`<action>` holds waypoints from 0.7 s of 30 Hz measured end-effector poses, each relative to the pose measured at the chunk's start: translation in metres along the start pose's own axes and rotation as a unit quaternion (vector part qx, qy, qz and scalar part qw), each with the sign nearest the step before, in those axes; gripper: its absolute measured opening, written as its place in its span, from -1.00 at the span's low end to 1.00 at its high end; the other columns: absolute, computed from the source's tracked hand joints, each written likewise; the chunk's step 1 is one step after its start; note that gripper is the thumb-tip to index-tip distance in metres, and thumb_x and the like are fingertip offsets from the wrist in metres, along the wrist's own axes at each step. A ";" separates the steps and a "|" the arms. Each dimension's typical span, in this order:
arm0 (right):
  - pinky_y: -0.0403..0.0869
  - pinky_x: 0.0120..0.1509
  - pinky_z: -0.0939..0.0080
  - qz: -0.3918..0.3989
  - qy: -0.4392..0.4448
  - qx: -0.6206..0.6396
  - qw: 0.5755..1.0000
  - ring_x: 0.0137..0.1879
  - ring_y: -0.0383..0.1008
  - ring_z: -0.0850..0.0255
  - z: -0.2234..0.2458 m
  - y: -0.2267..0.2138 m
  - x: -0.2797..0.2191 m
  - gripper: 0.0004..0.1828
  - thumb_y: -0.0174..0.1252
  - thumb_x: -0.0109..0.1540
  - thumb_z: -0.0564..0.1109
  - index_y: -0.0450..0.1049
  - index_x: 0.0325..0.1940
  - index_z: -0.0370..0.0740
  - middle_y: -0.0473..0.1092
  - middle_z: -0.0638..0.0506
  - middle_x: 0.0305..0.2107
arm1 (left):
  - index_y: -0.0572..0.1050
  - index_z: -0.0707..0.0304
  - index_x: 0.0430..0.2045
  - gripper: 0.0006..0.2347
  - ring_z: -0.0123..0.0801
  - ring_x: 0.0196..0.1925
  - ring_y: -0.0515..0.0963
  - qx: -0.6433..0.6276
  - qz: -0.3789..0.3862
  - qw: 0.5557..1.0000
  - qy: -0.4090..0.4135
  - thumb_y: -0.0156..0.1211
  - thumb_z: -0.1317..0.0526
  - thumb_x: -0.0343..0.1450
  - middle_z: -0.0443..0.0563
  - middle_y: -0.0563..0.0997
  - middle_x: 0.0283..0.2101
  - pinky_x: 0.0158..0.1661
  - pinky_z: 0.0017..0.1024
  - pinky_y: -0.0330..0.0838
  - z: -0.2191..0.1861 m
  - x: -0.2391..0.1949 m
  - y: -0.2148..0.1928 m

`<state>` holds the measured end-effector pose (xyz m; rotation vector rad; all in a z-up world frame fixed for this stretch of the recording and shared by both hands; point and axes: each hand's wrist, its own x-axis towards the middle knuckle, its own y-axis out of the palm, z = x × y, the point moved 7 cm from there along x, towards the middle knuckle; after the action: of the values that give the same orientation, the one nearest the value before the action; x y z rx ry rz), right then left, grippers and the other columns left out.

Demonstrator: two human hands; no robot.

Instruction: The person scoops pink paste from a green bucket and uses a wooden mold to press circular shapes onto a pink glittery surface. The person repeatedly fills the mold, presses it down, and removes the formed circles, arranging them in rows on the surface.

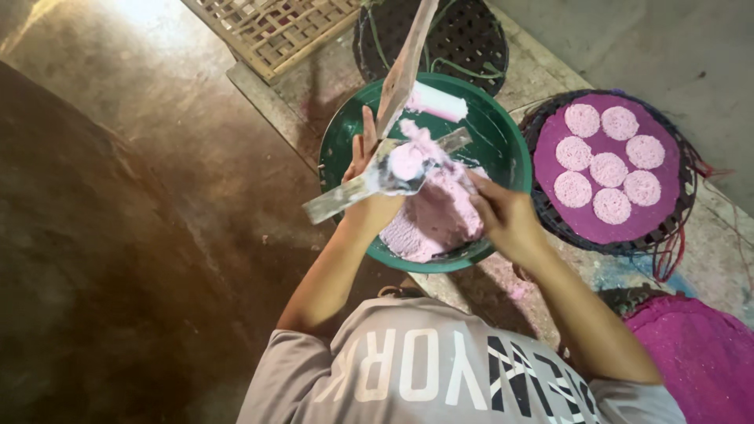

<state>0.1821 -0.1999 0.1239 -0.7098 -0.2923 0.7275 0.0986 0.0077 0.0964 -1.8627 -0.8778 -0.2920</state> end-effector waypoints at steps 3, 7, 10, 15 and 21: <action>0.49 -0.27 0.18 -0.023 -0.134 -0.007 0.991 -0.38 0.49 0.23 0.023 0.017 -0.008 -0.54 0.11 0.36 -0.22 0.41 0.37 -0.16 0.55 -0.22 -0.34 | 0.36 0.49 0.24 -0.38 0.20 0.15 0.50 0.002 -0.017 1.000 0.003 0.31 0.13 0.29 0.42 0.16 0.46 -0.08 -0.11 0.57 0.006 0.007 0.004; 0.44 -0.44 0.05 0.136 0.073 -0.121 0.981 -0.58 0.44 0.01 0.008 0.005 -0.015 -0.55 0.06 0.33 -0.08 0.46 0.33 0.07 0.58 -0.16 -0.49 | 0.41 0.31 0.14 -0.49 0.08 0.00 0.59 0.094 0.001 0.995 0.041 0.30 0.09 0.31 0.27 0.29 0.41 -0.19 -0.15 0.57 0.021 0.014 -0.005; 0.48 -0.37 -0.03 0.169 0.072 -0.243 0.952 -0.46 0.55 -0.04 0.031 -0.044 0.010 -0.67 0.05 0.39 0.11 0.56 0.15 0.04 0.58 -0.13 -0.47 | 0.33 0.29 0.35 -0.48 -0.14 -0.13 0.62 0.047 0.108 0.993 -0.006 0.24 0.08 0.49 0.09 0.42 0.31 -0.23 -0.21 0.57 0.027 0.016 -0.005; 0.52 -0.36 -0.05 0.258 -0.088 -0.508 0.817 -0.35 0.52 0.05 0.082 -0.006 0.021 -0.69 0.05 0.26 -0.05 0.50 0.06 -0.09 0.52 -0.03 -0.30 | 0.40 0.24 0.20 -0.43 -0.06 0.08 0.60 -0.100 0.124 0.985 0.070 0.37 0.12 0.27 0.13 0.51 0.25 -0.06 -0.15 0.53 -0.022 -0.008 -0.006; 0.53 -0.35 0.16 0.113 -0.350 -0.545 0.753 -0.38 0.52 0.16 0.128 0.001 -0.021 -0.63 0.09 0.16 -0.23 0.47 0.04 -0.41 0.45 -0.04 -0.42 | 0.45 0.25 0.17 -0.48 -0.02 0.17 0.56 -0.200 0.163 0.966 -0.030 0.41 0.22 0.28 0.24 0.56 0.13 0.17 -0.22 0.44 0.009 -0.020 -0.011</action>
<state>0.1054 -0.1518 0.2164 -1.5848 -1.4261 1.0267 0.0754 0.0095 0.0886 -2.3651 -0.5626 -0.2189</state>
